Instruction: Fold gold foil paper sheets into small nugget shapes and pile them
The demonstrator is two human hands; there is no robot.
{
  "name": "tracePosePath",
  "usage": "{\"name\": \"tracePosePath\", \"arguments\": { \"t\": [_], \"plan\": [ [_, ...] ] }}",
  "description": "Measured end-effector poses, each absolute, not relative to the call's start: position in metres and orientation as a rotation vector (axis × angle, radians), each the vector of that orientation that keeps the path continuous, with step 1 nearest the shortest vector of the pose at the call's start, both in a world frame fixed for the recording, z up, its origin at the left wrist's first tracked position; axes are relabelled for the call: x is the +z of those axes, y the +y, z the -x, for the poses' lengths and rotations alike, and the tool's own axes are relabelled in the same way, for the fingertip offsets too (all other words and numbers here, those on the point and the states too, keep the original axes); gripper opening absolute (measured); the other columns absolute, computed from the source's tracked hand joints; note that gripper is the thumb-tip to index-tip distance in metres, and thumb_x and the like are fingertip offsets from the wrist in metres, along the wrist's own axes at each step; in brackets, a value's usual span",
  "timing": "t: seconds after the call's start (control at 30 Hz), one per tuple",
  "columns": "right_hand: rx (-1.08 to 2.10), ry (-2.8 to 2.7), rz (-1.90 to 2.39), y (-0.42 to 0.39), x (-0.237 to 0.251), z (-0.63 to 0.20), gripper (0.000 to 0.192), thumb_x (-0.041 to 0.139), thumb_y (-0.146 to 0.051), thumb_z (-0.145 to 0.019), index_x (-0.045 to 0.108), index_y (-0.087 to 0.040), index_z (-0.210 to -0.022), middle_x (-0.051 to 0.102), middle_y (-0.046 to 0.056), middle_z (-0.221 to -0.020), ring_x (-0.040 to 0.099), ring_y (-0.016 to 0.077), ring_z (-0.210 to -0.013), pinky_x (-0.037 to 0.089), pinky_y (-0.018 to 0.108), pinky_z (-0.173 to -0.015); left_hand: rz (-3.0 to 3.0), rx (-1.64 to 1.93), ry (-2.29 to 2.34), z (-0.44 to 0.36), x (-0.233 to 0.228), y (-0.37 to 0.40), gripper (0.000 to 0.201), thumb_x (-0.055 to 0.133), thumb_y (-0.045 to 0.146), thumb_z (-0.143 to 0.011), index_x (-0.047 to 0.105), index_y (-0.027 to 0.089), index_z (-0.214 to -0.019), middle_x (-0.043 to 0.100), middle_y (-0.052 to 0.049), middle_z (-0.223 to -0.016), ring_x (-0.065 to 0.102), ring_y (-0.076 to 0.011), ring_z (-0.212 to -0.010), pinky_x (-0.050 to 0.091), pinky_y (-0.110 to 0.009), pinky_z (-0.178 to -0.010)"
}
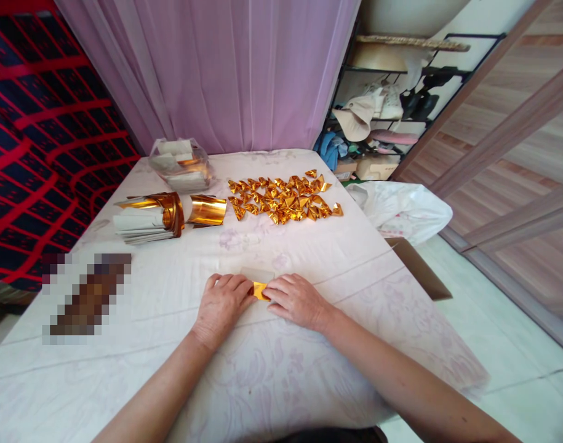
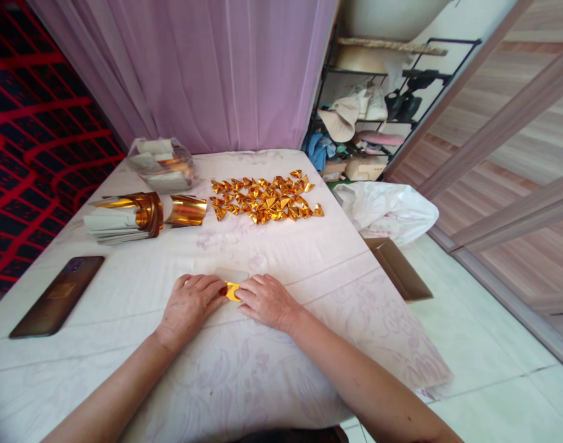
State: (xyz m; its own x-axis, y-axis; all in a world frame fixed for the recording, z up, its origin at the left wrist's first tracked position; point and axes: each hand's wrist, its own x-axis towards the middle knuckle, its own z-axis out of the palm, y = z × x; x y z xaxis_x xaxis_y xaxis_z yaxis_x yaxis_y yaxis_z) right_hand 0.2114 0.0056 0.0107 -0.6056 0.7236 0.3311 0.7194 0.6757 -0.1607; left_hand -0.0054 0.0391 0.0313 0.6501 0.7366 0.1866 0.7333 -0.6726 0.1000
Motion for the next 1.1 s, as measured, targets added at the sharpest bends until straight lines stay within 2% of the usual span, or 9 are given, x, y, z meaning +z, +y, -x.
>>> {"name": "tracePosePath", "arguments": {
  "t": [0.33, 0.67, 0.93, 1.1],
  "plan": [
    [-0.054, -2.518, 1.151, 0.009, 0.006, -0.21, 0.012, 0.054, -0.02, -0.093, 0.064, -0.02, -0.098, 0.067, 0.005, -0.095, 0.057, 0.0188, -0.086, 0.044, 0.033, -0.074, -2.782, 0.378, 1.28, 0.006, 0.029, 0.037, 0.02, 0.055, 0.038, -0.094, 0.067, 0.024, -0.102, 0.071, -0.003, -0.103, 0.062, -0.0228, -0.096, 0.034, -0.041, -0.088],
    [-0.124, -2.49, 1.184, 0.014, 0.003, -0.206, 0.019, 0.048, -0.021, -0.097, 0.066, -0.02, -0.089, 0.067, 0.004, -0.084, 0.057, 0.0168, -0.077, 0.044, 0.031, -0.07, -2.562, 0.466, 1.459, -0.005, 0.027, 0.031, 0.013, 0.056, 0.03, -0.091, 0.067, 0.025, -0.095, 0.069, -0.004, -0.102, 0.058, -0.0227, -0.097, 0.036, -0.04, -0.084],
    [-0.021, -2.607, 0.997, 0.018, 0.008, -0.221, 0.024, 0.043, -0.02, -0.099, 0.067, -0.023, -0.104, 0.069, 0.004, -0.094, 0.06, 0.017, -0.085, 0.049, 0.031, -0.075, -2.516, 0.488, 1.456, -0.003, 0.023, 0.031, 0.012, 0.059, 0.028, -0.088, 0.066, 0.025, -0.097, 0.068, -0.004, -0.104, 0.057, -0.023, -0.099, 0.036, -0.041, -0.086],
    [0.024, -2.557, 1.018, 0.02, 0.008, -0.219, 0.019, 0.047, -0.019, -0.097, 0.066, -0.02, -0.094, 0.069, 0.004, -0.09, 0.06, 0.0171, -0.081, 0.047, 0.03, -0.074, -2.504, 0.488, 1.447, -0.003, 0.023, 0.032, 0.011, 0.06, 0.029, -0.087, 0.066, 0.026, -0.096, 0.068, -0.003, -0.103, 0.056, -0.023, -0.099, 0.036, -0.041, -0.086]
  ]
}}
